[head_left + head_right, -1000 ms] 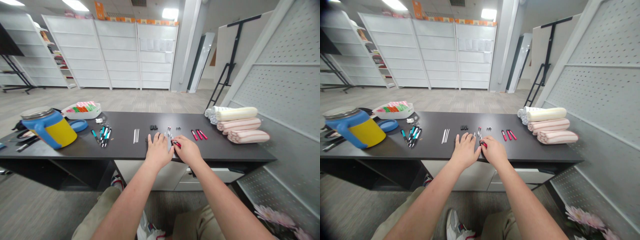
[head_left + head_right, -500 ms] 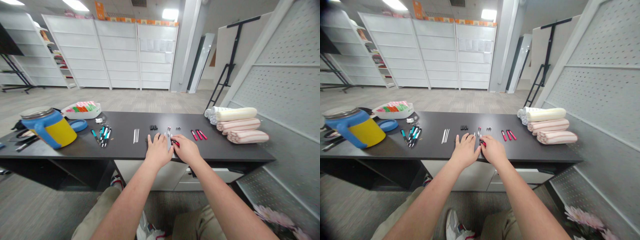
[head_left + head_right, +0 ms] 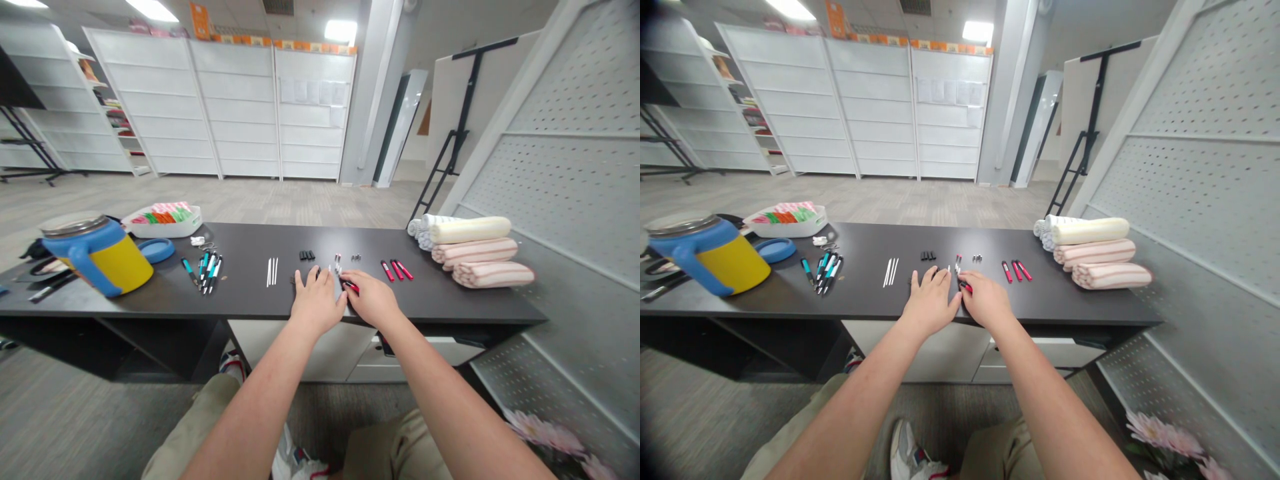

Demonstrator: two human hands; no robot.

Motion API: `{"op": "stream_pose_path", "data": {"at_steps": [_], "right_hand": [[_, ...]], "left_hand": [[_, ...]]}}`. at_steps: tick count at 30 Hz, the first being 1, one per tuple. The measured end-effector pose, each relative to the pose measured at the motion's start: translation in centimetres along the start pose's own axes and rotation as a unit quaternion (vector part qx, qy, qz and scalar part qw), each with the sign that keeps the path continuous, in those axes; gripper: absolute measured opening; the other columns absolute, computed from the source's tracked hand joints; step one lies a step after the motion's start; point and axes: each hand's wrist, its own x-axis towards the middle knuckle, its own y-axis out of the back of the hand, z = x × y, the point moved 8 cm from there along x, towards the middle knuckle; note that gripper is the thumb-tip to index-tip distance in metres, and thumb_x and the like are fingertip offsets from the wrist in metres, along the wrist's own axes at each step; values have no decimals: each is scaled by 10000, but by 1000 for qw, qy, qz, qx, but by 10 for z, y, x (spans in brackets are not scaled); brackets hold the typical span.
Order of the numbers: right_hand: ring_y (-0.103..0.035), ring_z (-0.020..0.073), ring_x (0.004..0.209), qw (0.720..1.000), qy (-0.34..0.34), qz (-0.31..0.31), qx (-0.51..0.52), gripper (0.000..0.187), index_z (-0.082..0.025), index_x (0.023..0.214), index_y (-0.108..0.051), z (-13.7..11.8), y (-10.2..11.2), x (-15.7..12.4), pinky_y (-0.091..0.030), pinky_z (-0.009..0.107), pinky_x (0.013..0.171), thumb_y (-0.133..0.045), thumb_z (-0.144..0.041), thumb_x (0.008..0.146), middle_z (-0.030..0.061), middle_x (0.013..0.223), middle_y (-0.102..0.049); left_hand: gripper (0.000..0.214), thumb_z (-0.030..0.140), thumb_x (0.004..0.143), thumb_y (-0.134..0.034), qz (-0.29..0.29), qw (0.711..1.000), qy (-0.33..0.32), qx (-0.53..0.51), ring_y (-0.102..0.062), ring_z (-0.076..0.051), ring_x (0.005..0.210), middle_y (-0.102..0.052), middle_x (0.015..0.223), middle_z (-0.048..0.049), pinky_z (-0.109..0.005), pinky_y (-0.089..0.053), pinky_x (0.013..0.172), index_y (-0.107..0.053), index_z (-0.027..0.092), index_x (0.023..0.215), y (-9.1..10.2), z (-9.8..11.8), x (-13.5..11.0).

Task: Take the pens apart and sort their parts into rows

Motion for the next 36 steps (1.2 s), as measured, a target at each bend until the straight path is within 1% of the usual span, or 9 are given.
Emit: {"op": "stream_pose_path", "data": {"at_steps": [9,14,19,22,25,29,32,34,36], "right_hand": [[-673,236,1225,1000,-11,-14,0,335,-323,1254,-725,1,-1,3,-527,412,1052,-569,-289,959,-18,1407,-670],[-672,238,1224,1000,2,-23,-1,342,-343,1254,-722,0,-2,3,-532,394,1021,-567,-271,958,-21,1394,-679],[-691,214,1127,999,13,24,28,235,-292,1159,-713,2,4,0,-522,334,947,-574,-297,970,19,1279,-728],[-702,217,980,997,-38,60,27,203,-246,1063,-681,9,10,-5,-507,315,825,-563,-393,987,58,1109,-742],[-703,237,875,991,-109,76,24,323,-209,1137,-599,16,13,-12,-472,312,720,-539,-490,991,75,995,-737],[-706,262,874,991,-106,74,18,288,-178,1189,-522,14,15,-21,-460,333,719,-434,-401,1029,109,1042,-731],[-706,267,908,991,-90,94,35,251,-187,1132,-542,30,23,-30,-479,345,768,-439,-388,1020,115,1056,-731],[-705,268,945,988,-91,119,47,259,-192,1110,-567,53,33,-35,-491,347,807,-469,-407,1004,121,1068,-734],[-701,272,947,981,-118,152,39,272,-191,1098,-598,86,47,-39,-495,359,839,-502,-418,982,129,1060,-738]], "left_hand": [[648,525,1024,-301,-13,1000,0,-2,-266,-370,1520,-431,1614,-131,-721,-126,1227,-456,174,1547,-4,-2,1],[651,532,1025,-300,-12,1000,1,-6,-269,-360,1524,-432,1615,-124,-715,-134,1228,-440,177,1553,-3,-2,0],[664,559,1022,-295,-15,1000,4,-8,-262,-356,1530,-424,1623,-118,-703,-118,1237,-447,185,1549,-2,-2,-1],[682,581,1015,-304,-12,1000,2,-11,-260,-358,1531,-410,1633,-112,-709,-114,1235,-436,189,1557,-2,-2,-1],[699,593,1009,-318,-12,1000,2,-13,-252,-361,1534,-399,1640,-113,-709,-109,1236,-421,185,1567,-3,-2,-1],[722,623,1011,-291,-18,1000,7,-13,-253,-363,1535,-404,1635,-126,-699,-103,1240,-424,182,1566,-2,-3,-2],[746,641,1011,-263,-13,1000,7,-11,-260,-373,1528,-415,1625,-139,-716,-110,1228,-423,168,1566,-1,-3,-2],[753,644,1010,-259,-9,1000,5,-11,-262,-379,1525,-417,1622,-146,-728,-116,1220,-424,161,1564,-1,-3,-2],[769,659,1004,-262,-12,1000,7,-12,-257,-386,1526,-411,1625,-152,-733,-118,1216,-428,157,1562,-2,-3,-1]]}}
